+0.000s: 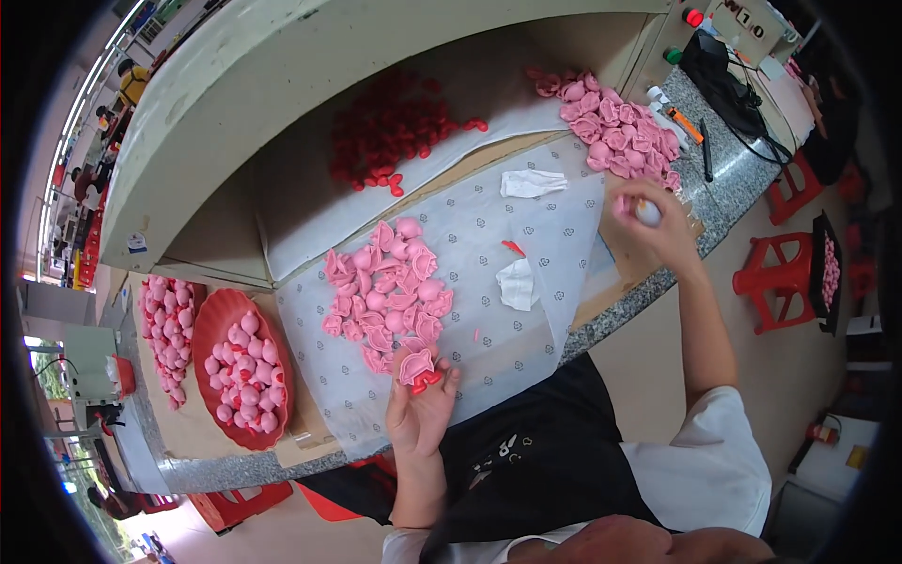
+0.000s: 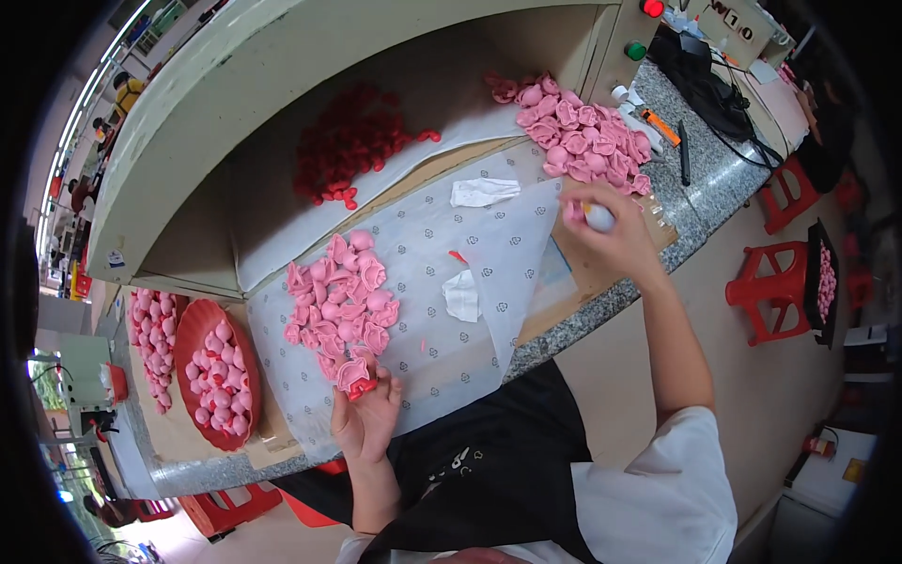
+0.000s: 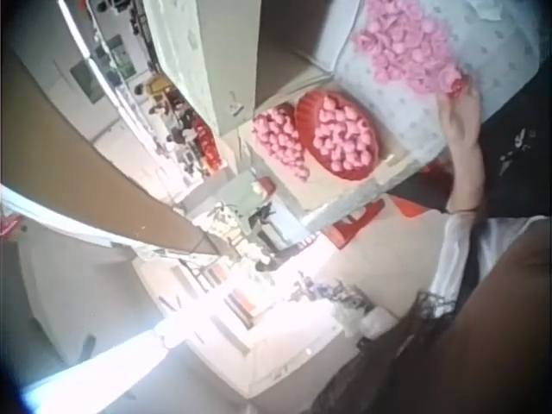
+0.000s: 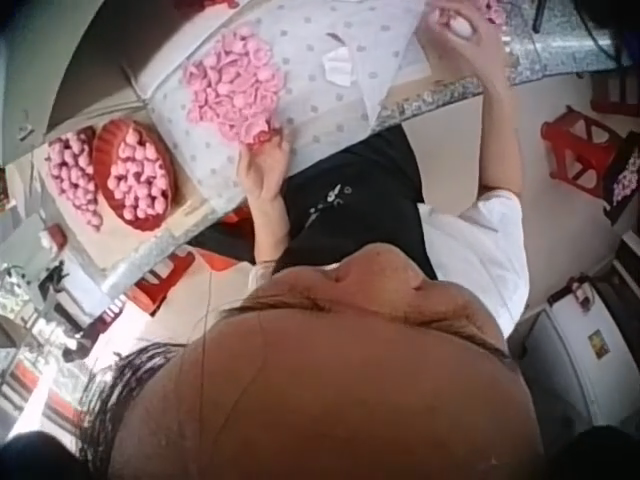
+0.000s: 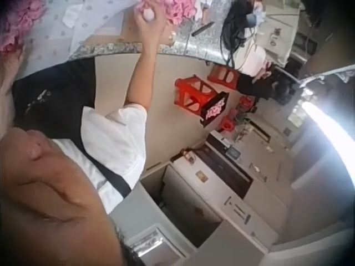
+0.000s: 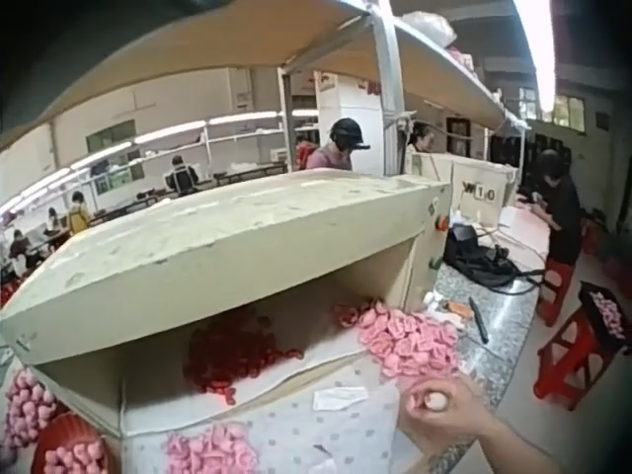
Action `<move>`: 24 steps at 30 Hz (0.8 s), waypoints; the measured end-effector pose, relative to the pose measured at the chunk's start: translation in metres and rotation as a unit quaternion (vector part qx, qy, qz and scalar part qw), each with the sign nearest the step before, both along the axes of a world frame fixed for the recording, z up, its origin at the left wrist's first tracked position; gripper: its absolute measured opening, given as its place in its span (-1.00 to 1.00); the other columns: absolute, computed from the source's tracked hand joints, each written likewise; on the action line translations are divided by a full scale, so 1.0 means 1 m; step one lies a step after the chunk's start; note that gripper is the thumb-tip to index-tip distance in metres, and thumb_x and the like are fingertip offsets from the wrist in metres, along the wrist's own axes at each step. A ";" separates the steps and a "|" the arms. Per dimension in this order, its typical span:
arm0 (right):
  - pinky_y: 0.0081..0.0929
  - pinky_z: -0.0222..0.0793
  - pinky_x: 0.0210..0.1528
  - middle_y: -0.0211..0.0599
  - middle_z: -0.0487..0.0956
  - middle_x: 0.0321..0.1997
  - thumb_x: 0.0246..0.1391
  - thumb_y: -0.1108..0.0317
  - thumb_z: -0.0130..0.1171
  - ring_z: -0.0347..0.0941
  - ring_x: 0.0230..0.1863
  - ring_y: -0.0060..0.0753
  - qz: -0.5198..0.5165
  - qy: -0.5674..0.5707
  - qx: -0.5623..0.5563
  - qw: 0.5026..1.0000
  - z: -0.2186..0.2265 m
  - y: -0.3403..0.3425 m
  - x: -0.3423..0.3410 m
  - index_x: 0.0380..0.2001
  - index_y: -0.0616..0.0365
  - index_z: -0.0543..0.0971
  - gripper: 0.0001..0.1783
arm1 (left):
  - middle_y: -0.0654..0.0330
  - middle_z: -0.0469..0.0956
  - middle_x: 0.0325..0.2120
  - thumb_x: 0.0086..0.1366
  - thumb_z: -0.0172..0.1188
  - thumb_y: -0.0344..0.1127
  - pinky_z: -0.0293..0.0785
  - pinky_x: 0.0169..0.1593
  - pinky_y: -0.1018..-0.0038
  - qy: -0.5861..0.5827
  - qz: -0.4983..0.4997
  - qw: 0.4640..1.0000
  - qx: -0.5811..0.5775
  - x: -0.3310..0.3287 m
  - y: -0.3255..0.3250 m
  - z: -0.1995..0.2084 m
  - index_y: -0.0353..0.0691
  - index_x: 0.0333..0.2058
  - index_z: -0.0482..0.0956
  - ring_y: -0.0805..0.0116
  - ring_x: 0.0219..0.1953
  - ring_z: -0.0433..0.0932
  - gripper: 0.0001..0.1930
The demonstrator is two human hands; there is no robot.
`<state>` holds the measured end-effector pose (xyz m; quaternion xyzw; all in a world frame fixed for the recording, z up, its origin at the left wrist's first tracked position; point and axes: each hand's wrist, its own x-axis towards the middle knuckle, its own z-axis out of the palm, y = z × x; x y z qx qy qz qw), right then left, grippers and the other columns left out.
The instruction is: Gluing and assembling small pink toy components at a factory workbench.
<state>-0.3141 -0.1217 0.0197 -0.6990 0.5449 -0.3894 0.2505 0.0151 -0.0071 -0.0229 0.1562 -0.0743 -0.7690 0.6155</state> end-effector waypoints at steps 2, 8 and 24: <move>-0.61 0.18 -0.23 -0.33 0.42 -0.31 -0.27 0.53 0.08 0.31 -0.28 -0.54 -0.026 -0.009 0.045 0.999 -0.013 0.027 -0.005 -0.38 0.24 0.43 -0.76 | 0.06 0.25 -0.08 0.08 0.02 -0.23 0.15 0.00 0.27 0.014 -0.006 1.000 0.025 -0.004 -0.004 0.000 -0.04 -0.06 0.27 0.20 -0.10 0.27 -0.61; -0.57 0.19 -0.16 -0.29 0.42 -0.26 -0.26 0.59 0.06 0.32 -0.20 -0.48 -0.012 -0.013 0.055 0.998 -0.027 0.045 -0.026 -0.37 0.26 0.43 -0.75 | 0.00 0.24 -0.08 0.09 0.00 -0.27 0.16 0.01 0.27 0.028 -0.020 0.999 -0.009 -0.006 -0.003 0.004 -0.06 -0.04 0.23 0.19 -0.10 0.28 -0.60; -0.58 0.21 -0.21 -0.21 0.43 -0.33 -0.36 0.49 0.20 0.34 -0.27 -0.38 0.037 -0.111 0.007 0.993 0.019 0.085 0.064 -0.39 0.27 0.45 -0.68 | 0.00 0.22 -0.06 0.11 -0.01 -0.25 0.12 0.04 0.32 0.011 -0.102 0.994 -0.033 -0.034 -0.007 0.005 0.00 0.00 0.18 0.21 -0.07 0.27 -0.56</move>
